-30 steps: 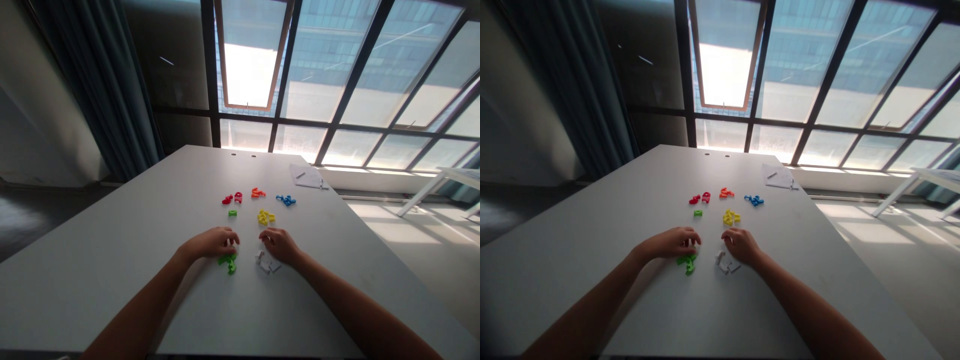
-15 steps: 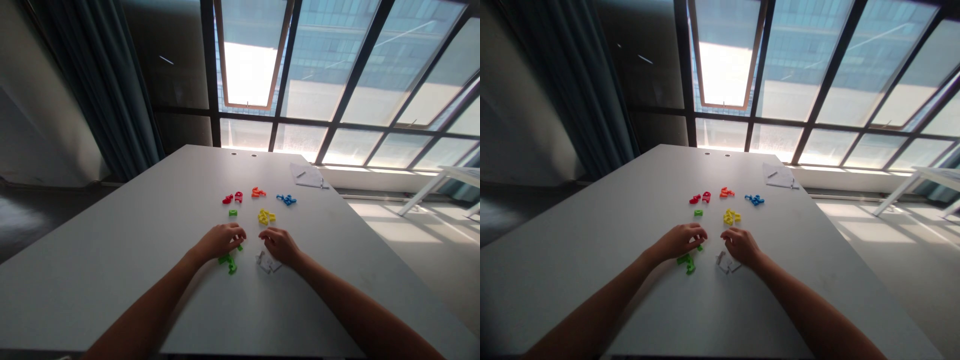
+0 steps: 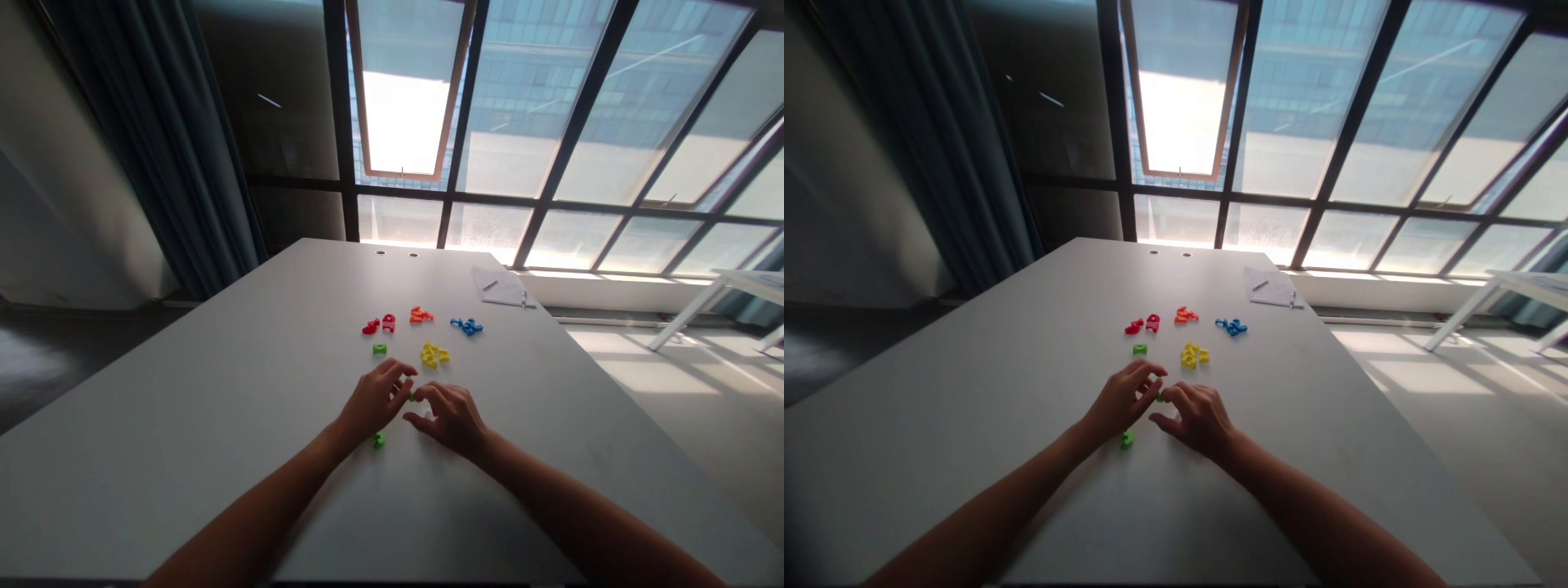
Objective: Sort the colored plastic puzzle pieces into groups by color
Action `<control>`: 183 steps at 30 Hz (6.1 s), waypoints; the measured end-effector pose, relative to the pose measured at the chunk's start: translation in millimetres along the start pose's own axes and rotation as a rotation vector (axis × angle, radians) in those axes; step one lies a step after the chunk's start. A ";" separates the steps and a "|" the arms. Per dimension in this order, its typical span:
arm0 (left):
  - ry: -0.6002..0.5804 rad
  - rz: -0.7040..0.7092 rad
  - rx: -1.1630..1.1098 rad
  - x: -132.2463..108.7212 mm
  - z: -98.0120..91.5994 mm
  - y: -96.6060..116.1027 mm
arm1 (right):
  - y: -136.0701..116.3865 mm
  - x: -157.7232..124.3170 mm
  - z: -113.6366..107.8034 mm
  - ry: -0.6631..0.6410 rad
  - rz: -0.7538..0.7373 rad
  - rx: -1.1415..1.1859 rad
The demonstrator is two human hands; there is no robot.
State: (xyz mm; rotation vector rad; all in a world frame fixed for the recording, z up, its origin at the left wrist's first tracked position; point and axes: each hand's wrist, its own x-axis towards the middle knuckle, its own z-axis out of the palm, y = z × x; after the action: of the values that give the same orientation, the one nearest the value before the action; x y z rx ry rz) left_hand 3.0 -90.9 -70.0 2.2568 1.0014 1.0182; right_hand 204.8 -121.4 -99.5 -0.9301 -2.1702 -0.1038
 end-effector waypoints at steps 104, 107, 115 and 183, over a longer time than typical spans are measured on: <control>-0.067 0.207 0.186 2.0 -5.5 -5.8 | 27.7 -1.4 -4.2 0.066 -0.057 0.190; -0.069 0.219 0.156 1.5 -4.8 -6.6 | 28.7 -3.0 -3.4 0.057 -0.055 0.190; -0.022 0.274 0.257 1.1 -6.2 -13.4 | 31.0 -5.7 -2.7 0.089 -0.065 0.151; -0.457 0.303 0.269 -3.2 -1.6 -22.7 | 48.8 -4.8 -22.6 -0.452 -0.149 0.009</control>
State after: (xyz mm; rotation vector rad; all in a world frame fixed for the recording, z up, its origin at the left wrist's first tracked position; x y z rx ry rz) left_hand -9.4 -79.0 -85.3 2.7511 0.6410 0.4489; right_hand 252.6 -96.4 -96.8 -0.8452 -2.6534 0.0500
